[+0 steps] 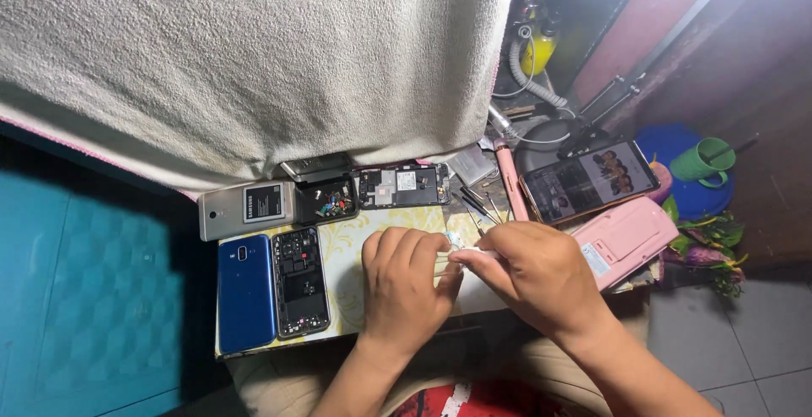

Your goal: Applying liquid to a mobile phone motherboard and inspecting it during a repair process.

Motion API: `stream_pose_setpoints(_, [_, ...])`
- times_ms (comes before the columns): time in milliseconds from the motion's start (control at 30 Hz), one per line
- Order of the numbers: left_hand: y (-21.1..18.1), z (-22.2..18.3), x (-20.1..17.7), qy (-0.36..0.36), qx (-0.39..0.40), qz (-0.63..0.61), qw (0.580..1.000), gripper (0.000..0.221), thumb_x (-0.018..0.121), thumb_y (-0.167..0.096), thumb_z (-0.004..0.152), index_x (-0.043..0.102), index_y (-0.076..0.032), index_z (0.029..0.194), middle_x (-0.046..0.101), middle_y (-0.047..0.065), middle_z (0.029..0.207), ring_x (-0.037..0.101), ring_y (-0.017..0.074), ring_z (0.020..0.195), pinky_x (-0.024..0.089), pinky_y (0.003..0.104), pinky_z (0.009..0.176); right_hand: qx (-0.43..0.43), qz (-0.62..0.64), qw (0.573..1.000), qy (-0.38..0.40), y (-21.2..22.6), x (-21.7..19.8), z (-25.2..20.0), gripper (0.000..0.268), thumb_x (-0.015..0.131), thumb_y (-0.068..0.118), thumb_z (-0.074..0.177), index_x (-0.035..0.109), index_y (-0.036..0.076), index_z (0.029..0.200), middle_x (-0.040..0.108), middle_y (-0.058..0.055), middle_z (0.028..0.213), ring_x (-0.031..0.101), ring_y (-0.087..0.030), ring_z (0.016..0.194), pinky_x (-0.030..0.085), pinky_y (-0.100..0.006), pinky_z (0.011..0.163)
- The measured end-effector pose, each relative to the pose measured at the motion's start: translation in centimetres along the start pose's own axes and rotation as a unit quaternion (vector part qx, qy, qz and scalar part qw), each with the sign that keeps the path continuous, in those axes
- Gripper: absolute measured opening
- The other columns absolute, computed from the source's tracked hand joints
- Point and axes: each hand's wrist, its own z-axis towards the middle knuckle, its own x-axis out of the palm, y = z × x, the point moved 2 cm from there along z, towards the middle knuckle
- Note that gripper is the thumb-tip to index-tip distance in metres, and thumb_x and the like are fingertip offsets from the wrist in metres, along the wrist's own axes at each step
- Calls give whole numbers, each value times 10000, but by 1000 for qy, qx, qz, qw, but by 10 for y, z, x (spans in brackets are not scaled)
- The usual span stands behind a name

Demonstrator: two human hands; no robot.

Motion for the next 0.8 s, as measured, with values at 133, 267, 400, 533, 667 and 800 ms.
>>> stream_pose_setpoints(133, [7, -5, -1, 46, -25, 3, 999, 331, 776, -285, 721, 594, -121, 943, 635, 20, 876, 539, 292, 849, 366, 423, 809, -53, -17, 996, 74, 15, -22, 17, 432, 634, 403, 902, 637, 62, 1168, 711, -102, 1019, 670, -320, 876, 526, -421, 766])
stream_pose_setpoints(267, [3, -4, -2, 29, 0, 10, 1000, 286, 587, -397, 968, 600, -115, 919, 625, 24, 852, 534, 279, 811, 371, 429, 792, -99, -66, 990, 75, 6, -12, 12, 380, 653, 414, 995, 569, 107, 787, 566, -74, 687, 547, -308, 621, 447, -425, 573])
stream_pose_setpoints(400, [2, 0, -3, 38, 1, 1, 999, 254, 653, -361, 873, 589, -119, 912, 612, 29, 829, 519, 285, 795, 357, 423, 779, -97, -68, 988, 98, 7, -17, 19, 378, 614, 491, 944, 604, 115, 901, 593, -59, 766, 570, -307, 678, 433, -432, 578])
stream_pose_setpoints(533, [3, -2, 0, 62, 13, -5, 998, 252, 649, -341, 788, 601, -125, 907, 616, 34, 819, 517, 288, 799, 348, 424, 772, -109, -155, 980, 68, 5, -16, 15, 600, 640, 723, 890, 570, 136, 786, 569, -63, 692, 564, -305, 646, 407, -426, 555])
stream_pose_setpoints(667, [-1, -1, -1, 105, 11, -85, 991, 297, 591, -432, 951, 599, -136, 923, 597, 2, 784, 538, 262, 791, 356, 420, 784, -309, -196, 928, 72, 10, -15, 24, 228, 541, 252, 1029, 500, 155, 826, 470, -29, 746, 478, -250, 665, 354, -383, 587])
stream_pose_setpoints(800, [-10, -5, 2, 87, 29, 6, 996, 152, 554, -265, 954, 595, -128, 902, 592, 46, 821, 529, 282, 809, 369, 413, 789, -175, -169, 970, 25, 0, 11, 8, 461, 509, 363, 1051, 525, 169, 633, 495, -36, 590, 504, -269, 551, 352, -419, 466])
